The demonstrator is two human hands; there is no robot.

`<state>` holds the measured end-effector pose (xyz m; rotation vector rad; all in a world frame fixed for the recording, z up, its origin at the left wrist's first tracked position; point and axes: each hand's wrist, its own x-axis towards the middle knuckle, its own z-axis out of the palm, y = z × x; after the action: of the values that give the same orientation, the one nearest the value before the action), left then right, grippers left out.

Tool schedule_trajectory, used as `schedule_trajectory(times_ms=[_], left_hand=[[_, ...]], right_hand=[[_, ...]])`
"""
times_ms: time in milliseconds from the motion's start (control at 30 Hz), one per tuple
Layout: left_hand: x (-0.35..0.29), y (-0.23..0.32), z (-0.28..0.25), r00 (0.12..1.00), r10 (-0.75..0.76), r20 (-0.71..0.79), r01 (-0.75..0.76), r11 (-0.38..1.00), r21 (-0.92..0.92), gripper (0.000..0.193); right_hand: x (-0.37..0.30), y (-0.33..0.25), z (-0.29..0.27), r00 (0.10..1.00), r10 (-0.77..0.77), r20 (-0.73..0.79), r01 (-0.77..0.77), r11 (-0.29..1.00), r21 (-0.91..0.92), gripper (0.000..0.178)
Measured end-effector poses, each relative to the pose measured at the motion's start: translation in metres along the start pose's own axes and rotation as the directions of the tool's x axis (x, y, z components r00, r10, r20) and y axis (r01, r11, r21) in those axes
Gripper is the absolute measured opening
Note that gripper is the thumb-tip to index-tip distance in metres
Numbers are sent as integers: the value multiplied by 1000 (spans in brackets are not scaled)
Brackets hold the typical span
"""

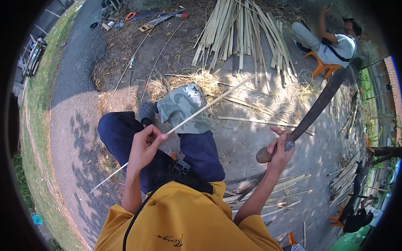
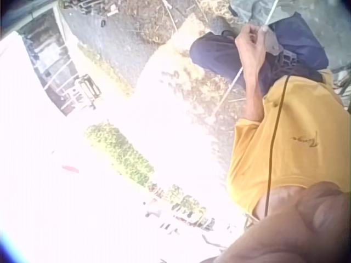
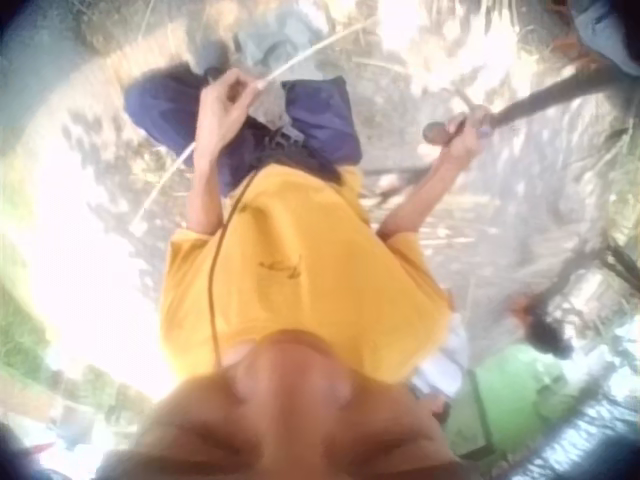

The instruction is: The person uses a large blade to shave and thin out a bamboo strip, pulling the strip against the blade repeatedly while holding the tool steady against their leg.

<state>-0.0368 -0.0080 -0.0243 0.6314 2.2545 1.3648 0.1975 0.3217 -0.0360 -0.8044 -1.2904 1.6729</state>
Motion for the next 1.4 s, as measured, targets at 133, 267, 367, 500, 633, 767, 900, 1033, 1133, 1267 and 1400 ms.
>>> schedule_trajectory(times_ms=[133,267,367,500,633,767,900,1033,1133,1267,1400], left_hand=[[9,-12,22,993,-95,77,110,965,-236,19],[28,-19,53,946,-137,293,237,911,-338,19],[32,-19,49,893,-205,401,382,817,-432,18],[34,-14,64,886,-236,400,425,757,-496,18],[31,-28,72,947,-228,228,310,837,-451,27],[30,-43,75,958,-196,208,279,803,-526,32],[21,-55,69,979,-94,178,160,902,-400,40],[1,-67,51,984,-110,138,148,939,-309,44],[-17,-59,24,961,-203,190,240,950,-200,41],[-41,-72,-2,949,-196,248,229,967,-112,21],[-45,-74,-14,877,-252,410,333,932,-141,15]], right_hand=[[-9,19,0,997,-64,52,79,912,-403,46],[-33,34,22,976,21,216,45,954,-297,59],[-51,58,42,905,119,409,115,856,-504,57],[-57,65,81,791,146,595,351,687,-636,43],[-51,91,104,700,120,704,483,647,-590,42],[-43,105,111,710,198,676,439,626,-645,43],[-39,108,114,729,236,642,368,655,-659,48],[-36,109,117,740,246,626,353,650,-673,52],[-35,107,116,736,264,623,342,650,-679,53],[-36,110,116,732,255,632,354,650,-672,52],[-37,126,105,745,229,627,316,706,-633,49]])
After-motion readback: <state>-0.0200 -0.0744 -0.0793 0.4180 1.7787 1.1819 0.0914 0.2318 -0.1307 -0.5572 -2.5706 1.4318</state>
